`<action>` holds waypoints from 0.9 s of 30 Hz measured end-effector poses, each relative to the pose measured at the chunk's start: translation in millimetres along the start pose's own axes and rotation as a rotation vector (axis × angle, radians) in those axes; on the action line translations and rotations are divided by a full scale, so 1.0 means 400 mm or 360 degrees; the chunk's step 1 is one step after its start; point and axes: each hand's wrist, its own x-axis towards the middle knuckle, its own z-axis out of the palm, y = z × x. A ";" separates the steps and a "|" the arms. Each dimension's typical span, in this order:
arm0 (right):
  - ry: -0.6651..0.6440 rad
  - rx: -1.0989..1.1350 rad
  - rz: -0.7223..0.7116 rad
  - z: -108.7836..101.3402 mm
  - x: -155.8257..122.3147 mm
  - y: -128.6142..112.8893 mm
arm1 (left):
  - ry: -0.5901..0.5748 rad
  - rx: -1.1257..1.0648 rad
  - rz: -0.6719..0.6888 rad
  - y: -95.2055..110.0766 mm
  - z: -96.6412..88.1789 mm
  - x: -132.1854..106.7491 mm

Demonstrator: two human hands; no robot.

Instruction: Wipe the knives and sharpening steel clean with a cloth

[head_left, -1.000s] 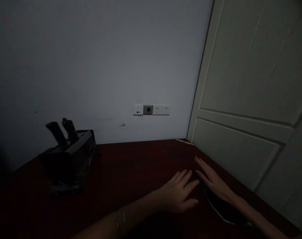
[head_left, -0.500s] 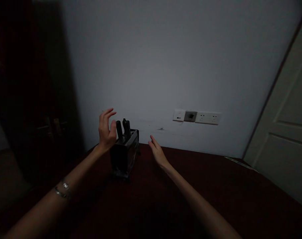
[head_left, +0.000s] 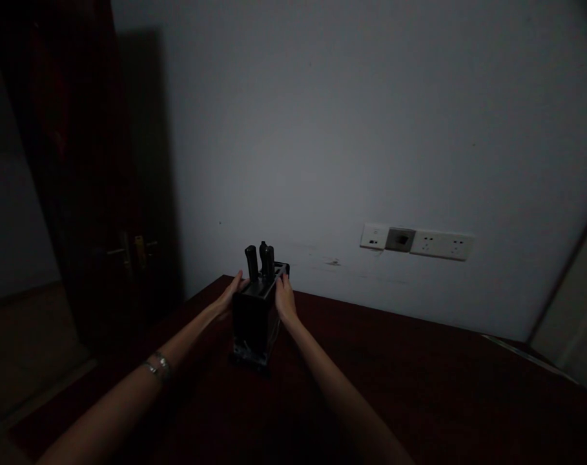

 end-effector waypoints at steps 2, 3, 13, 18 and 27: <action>0.0235 0.0010 0.0132 0.017 0.001 0.000 | 0.0007 -0.0046 -0.0030 -0.009 0.003 0.006; 0.0307 0.0018 0.0167 0.024 0.000 -0.002 | 0.0026 -0.0066 -0.0042 -0.010 0.004 0.010; 0.0762 0.0191 0.0224 0.081 0.003 -0.016 | 0.0066 -0.0244 -0.0088 -0.016 0.009 0.030; 0.0804 0.0340 0.0211 0.077 0.015 -0.001 | 0.0059 -0.0402 -0.0053 -0.023 0.024 0.032; 0.0586 0.0533 -0.0039 -0.096 0.004 0.006 | 0.0175 -0.0544 0.0085 -0.010 0.223 0.023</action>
